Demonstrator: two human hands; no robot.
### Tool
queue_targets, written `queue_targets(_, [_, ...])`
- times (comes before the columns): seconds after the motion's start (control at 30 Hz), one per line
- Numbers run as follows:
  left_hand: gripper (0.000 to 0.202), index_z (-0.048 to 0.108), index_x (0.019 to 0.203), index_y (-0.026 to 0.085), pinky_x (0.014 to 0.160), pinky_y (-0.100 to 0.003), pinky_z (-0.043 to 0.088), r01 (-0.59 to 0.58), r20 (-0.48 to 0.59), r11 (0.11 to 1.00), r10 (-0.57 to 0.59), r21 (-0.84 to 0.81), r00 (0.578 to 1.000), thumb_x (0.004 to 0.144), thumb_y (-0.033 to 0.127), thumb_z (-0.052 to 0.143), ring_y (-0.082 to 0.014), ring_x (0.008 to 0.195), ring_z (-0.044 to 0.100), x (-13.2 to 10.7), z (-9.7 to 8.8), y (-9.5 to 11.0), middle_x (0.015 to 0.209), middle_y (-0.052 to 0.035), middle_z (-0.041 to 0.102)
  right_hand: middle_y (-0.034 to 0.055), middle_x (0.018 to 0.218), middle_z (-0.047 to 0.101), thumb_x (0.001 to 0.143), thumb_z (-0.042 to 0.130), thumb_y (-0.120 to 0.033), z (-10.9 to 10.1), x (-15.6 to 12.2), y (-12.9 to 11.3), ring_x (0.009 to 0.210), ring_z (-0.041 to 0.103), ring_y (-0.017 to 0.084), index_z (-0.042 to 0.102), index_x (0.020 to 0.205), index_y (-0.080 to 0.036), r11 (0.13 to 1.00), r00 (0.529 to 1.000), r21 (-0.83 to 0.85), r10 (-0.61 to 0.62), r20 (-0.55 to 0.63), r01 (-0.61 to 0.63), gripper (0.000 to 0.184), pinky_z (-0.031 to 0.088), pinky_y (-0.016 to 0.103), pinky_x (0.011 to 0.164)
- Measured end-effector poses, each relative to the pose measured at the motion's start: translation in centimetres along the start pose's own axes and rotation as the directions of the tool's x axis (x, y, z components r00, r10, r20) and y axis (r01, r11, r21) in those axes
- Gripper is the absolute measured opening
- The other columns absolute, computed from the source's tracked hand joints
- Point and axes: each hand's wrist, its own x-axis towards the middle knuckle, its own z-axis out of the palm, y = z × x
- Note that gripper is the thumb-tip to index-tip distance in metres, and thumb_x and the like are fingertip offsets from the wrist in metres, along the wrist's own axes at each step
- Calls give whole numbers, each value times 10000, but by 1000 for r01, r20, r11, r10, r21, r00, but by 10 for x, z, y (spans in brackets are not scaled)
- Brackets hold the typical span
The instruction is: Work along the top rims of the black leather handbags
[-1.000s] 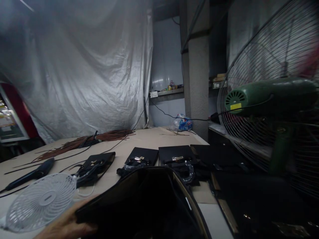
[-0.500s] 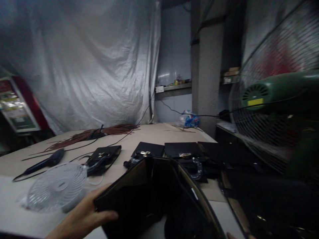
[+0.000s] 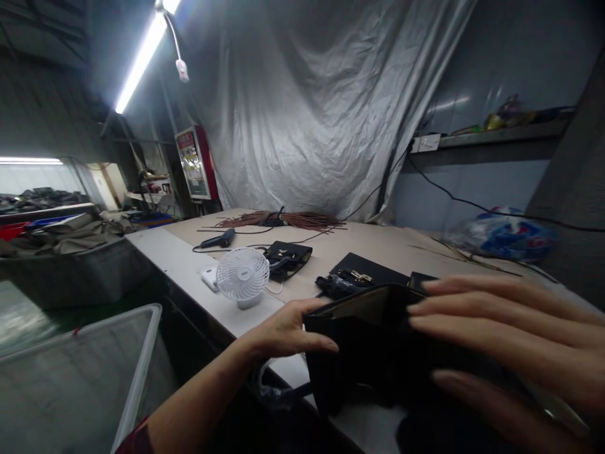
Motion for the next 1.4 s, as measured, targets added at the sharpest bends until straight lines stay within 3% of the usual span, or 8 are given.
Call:
queue_targets(0.07, [382, 627, 1063, 163, 725, -223, 418, -31, -26, 999, 32, 17, 999, 712, 266, 738, -127, 806, 528, 0, 0, 0, 883, 1, 611, 65, 944, 671, 867, 530, -319, 3, 31, -3, 991, 561, 251, 668, 910, -252, 995, 985, 51, -96, 145, 89, 159, 474, 378, 793])
queue_targets(0.17, [385, 636, 1089, 163, 794, -251, 422, -74, -65, 993, 80, 89, 995, 730, 270, 725, -153, 872, 548, -1, 0, 0, 938, -17, 639, 50, 839, 653, 857, 569, -293, 23, 57, -6, 883, 540, 219, 661, 760, -220, 994, 947, 58, -108, 302, 95, 152, 431, 359, 754])
queue_targets(0.33, [379, 635, 1123, 165, 896, -284, 416, -103, -118, 987, 118, 127, 986, 768, 283, 693, -188, 984, 570, -4, 2, -1, 1046, -40, 657, 32, 800, 644, 845, 599, -302, 55, 60, -9, 865, 495, 213, 665, 749, -220, 999, 896, 34, -12, 443, -4, 143, 328, 366, 732])
queue_targets(0.5, [353, 621, 1153, 161, 913, -288, 415, -116, -101, 985, 129, 128, 986, 821, 279, 635, -195, 1015, 568, -5, 3, 0, 1079, -51, 651, 9, 768, 659, 843, 573, -215, 59, 61, -16, 831, 484, 194, 657, 669, -222, 996, 853, 49, 39, 521, -76, 193, 258, 363, 720])
queue_targets(0.7, [287, 631, 1129, 155, 903, -282, 413, -183, -86, 960, 204, 211, 975, 879, 272, 552, -185, 1000, 556, -7, 8, 2, 1044, -54, 638, 27, 705, 644, 830, 560, -211, 62, 59, -18, 781, 467, 192, 629, 622, -195, 993, 885, -6, 111, 453, -121, 219, 238, 365, 722])
queue_targets(0.93, [292, 618, 1151, 163, 881, -283, 421, -181, -105, 948, 215, 263, 971, 904, 266, 503, -177, 963, 558, -8, 12, 2, 1010, -49, 633, 32, 647, 610, 796, 552, -190, 73, 55, -18, 742, 449, 199, 599, 593, -196, 998, 932, -31, 63, 358, -56, 208, 213, 380, 719])
queue_targets(1.2, [282, 659, 1067, 160, 811, -259, 440, -128, -161, 931, 192, 342, 968, 914, 314, 479, -169, 901, 579, -6, 15, 4, 954, -38, 650, 52, 659, 615, 806, 506, -177, 73, 57, -21, 763, 460, 219, 595, 605, -191, 995, 917, -99, 55, 395, -17, 220, 223, 396, 727])
queue_targets(1.4, [337, 699, 949, 153, 730, -250, 448, -107, -203, 849, 243, 517, 949, 935, 336, 416, -156, 775, 610, -4, 17, 8, 857, -55, 689, 51, 634, 621, 806, 518, -152, 73, 56, -22, 736, 478, 206, 601, 601, -185, 995, 934, -99, 43, 355, -8, 223, 246, 386, 714])
